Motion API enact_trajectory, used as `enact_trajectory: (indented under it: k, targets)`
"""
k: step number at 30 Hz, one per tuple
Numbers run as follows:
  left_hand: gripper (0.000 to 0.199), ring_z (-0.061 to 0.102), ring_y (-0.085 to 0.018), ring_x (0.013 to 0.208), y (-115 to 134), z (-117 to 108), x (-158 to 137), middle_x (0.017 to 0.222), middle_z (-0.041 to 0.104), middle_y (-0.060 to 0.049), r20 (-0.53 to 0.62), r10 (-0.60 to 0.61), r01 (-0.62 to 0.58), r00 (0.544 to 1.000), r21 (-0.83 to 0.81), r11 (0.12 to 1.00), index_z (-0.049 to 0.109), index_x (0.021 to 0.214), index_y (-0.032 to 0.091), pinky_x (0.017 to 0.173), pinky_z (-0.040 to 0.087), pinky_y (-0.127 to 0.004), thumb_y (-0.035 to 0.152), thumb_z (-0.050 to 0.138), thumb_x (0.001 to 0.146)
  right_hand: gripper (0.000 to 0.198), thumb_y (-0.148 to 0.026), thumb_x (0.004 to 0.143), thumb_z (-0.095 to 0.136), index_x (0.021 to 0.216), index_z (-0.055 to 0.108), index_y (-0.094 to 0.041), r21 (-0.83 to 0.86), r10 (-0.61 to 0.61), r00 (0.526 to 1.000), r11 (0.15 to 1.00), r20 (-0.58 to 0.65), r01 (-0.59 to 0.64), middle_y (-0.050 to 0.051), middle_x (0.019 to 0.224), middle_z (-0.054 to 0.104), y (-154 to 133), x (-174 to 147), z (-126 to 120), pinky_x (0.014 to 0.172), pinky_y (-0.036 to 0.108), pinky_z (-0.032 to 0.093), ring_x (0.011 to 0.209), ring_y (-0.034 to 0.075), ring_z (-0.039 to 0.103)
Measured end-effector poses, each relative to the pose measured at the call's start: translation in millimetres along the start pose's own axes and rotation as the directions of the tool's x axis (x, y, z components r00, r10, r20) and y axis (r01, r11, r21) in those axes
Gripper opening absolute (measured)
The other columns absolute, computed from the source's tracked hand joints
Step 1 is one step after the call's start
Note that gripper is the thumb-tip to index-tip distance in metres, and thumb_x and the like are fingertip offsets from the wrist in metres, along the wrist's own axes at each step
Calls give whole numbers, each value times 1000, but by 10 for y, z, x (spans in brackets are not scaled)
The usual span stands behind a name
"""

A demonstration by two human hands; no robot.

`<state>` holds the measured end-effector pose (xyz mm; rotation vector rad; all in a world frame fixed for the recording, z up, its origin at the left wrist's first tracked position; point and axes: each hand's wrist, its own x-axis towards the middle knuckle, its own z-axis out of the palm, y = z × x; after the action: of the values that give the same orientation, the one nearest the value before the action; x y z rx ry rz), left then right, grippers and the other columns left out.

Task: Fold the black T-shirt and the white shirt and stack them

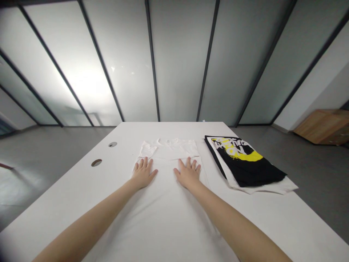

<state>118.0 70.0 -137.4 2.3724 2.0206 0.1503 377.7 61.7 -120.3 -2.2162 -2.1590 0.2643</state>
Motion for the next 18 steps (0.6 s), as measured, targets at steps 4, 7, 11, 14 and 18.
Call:
enact_trajectory:
  k: [4,7,11,14,18]
  targets:
    - [78,25,-44,159,-88,-115,372,174,26,-23,21,-9,9,1000,11,1000,37,164,17,124,23,-62,66,37,103,71,-64,104,39,167,33,-31,-5,-33,999,999,-16,33,21,176,17,-66,348,-101,121,69,10,159,49,17]
    - [70,28,-40,159,-150,-175,562,173,30,-19,2,-9,9,1000,-14,1000,41,162,22,125,24,-59,62,42,104,67,-62,104,44,164,39,-32,23,-63,997,998,-41,64,17,176,21,-100,536,-147,123,66,12,159,46,20]
    - [53,36,-34,156,-218,-190,579,168,41,-16,-91,-7,-2,996,-94,996,55,150,22,126,28,-54,48,46,105,59,-56,101,51,151,58,-26,315,-80,979,939,-189,138,15,171,35,-24,613,-89,126,63,11,159,41,24]
    - [39,49,-28,146,-329,-184,461,155,57,-13,-196,-1,-43,981,-218,975,65,137,22,123,36,-44,35,45,106,54,-58,102,44,131,71,-21,655,-41,947,713,-318,250,15,153,59,192,572,-35,124,51,32,147,32,48]
    - [36,65,-26,124,-504,-261,323,130,72,-11,-238,-4,-70,971,-301,951,72,119,22,111,47,-38,31,39,108,77,-67,103,19,128,68,-14,789,99,934,570,-344,230,19,115,76,584,507,-77,91,42,59,105,27,73]
